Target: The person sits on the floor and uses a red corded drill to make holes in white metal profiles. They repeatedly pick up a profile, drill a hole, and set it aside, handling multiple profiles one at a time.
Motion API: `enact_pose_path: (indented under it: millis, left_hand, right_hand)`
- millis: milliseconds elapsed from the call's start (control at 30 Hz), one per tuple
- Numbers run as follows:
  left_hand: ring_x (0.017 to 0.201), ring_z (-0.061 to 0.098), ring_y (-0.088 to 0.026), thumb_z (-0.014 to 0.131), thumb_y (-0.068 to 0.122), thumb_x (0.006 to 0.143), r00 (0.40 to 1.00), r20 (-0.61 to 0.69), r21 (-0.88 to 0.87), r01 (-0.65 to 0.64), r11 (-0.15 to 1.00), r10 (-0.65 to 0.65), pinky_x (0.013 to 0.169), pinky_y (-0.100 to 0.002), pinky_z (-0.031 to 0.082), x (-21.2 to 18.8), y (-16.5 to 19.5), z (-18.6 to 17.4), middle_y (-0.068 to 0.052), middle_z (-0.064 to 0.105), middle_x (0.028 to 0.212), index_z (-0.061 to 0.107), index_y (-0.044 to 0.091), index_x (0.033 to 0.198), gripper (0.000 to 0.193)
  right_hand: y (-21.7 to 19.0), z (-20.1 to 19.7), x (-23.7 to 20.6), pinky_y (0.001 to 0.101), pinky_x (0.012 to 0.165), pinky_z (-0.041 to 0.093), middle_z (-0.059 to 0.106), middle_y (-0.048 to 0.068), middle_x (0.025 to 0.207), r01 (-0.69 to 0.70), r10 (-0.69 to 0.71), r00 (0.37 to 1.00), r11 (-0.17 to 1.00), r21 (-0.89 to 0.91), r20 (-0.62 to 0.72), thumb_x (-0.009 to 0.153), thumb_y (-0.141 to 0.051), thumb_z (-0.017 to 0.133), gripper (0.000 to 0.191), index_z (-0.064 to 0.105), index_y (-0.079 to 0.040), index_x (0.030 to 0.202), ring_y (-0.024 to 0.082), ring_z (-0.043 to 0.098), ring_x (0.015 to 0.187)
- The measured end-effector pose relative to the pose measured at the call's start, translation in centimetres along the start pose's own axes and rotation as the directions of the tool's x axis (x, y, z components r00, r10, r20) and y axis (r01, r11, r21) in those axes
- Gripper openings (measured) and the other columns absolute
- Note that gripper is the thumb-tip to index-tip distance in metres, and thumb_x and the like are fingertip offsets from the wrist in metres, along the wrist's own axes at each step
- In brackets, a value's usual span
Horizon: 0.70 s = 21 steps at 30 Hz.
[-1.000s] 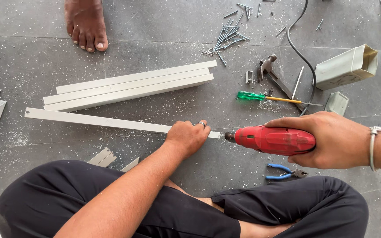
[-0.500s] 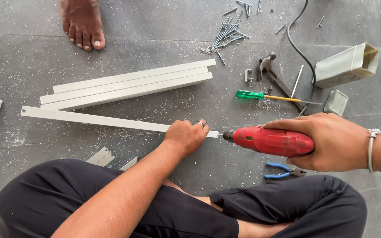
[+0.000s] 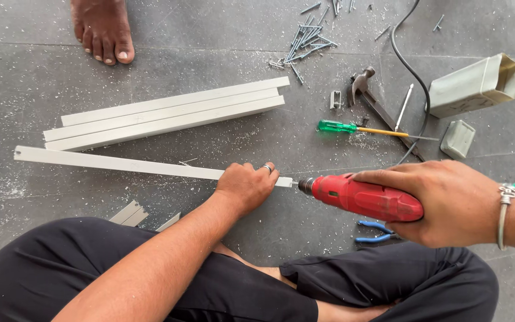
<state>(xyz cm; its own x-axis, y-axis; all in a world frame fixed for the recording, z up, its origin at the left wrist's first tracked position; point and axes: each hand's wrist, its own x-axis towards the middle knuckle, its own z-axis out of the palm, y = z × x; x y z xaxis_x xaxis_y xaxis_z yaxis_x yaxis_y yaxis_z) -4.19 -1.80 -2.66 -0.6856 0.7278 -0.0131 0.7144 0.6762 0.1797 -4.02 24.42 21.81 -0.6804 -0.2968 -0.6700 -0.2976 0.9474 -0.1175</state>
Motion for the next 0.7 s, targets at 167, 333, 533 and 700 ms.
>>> enact_pose_path:
  millis: [167, 333, 533, 700]
  left_hand:
    - [0.072, 0.075, -0.027, 0.058, 0.018, 0.093, 1.000, 0.000, -0.003, 0.001, 1.000, -0.001, 0.051, -0.040, 0.059, 0.05, -0.04, -0.29, -0.003, 0.071, 0.098, 0.065, 0.010, 0.111, 0.021]
    - [0.073, 0.075, -0.026, 0.059, 0.018, 0.093, 0.999, 0.039, 0.005, -0.002, 1.000, 0.002, 0.051, -0.039, 0.059, 0.15, 0.08, -0.47, -0.004, 0.070, 0.097, 0.064, 0.009, 0.113, 0.022]
    - [0.076, 0.075, -0.025, 0.058, 0.018, 0.095, 0.996, 0.086, 0.003, 0.003, 1.000, -0.003, 0.054, -0.039, 0.060, 0.19, 0.15, -0.62, -0.003, 0.070, 0.098, 0.064, 0.009, 0.114, 0.022]
    - [0.074, 0.075, -0.025, 0.059, 0.018, 0.093, 1.000, 0.019, 0.013, -0.001, 1.000, 0.000, 0.053, -0.039, 0.060, 0.14, 0.10, -0.72, -0.003, 0.071, 0.100, 0.065, 0.009, 0.116, 0.026]
  right_hand:
    - [-0.01, 0.11, -0.14, 0.0390, 0.083, 0.061, 0.070, -0.001, 0.134, 0.039, -0.038, 0.999, 0.997, -0.068, 0.024, 0.062, -0.036, 0.089, 0.096, 0.052, -0.036, 0.150, 0.026, 0.074, 0.100]
    - [0.24, 0.57, -0.36, 0.0380, 0.082, 0.062, 0.065, 0.000, 0.140, 0.047, -0.041, 0.998, 0.993, -0.108, 0.056, 0.061, -0.034, 0.089, 0.103, 0.045, -0.039, 0.155, 0.027, 0.075, 0.100]
    - [0.41, 0.84, -0.32, 0.0407, 0.078, 0.062, 0.065, 0.004, 0.139, 0.099, -0.097, 0.995, 0.986, -0.132, 0.023, 0.058, -0.031, 0.086, 0.105, 0.046, -0.035, 0.155, 0.029, 0.074, 0.099]
    - [0.05, 0.27, -0.30, 0.0389, 0.078, 0.063, 0.064, -0.001, 0.140, 0.069, -0.063, 0.996, 0.989, -0.129, 0.057, 0.063, -0.035, 0.088, 0.102, 0.044, -0.038, 0.154, 0.027, 0.075, 0.097]
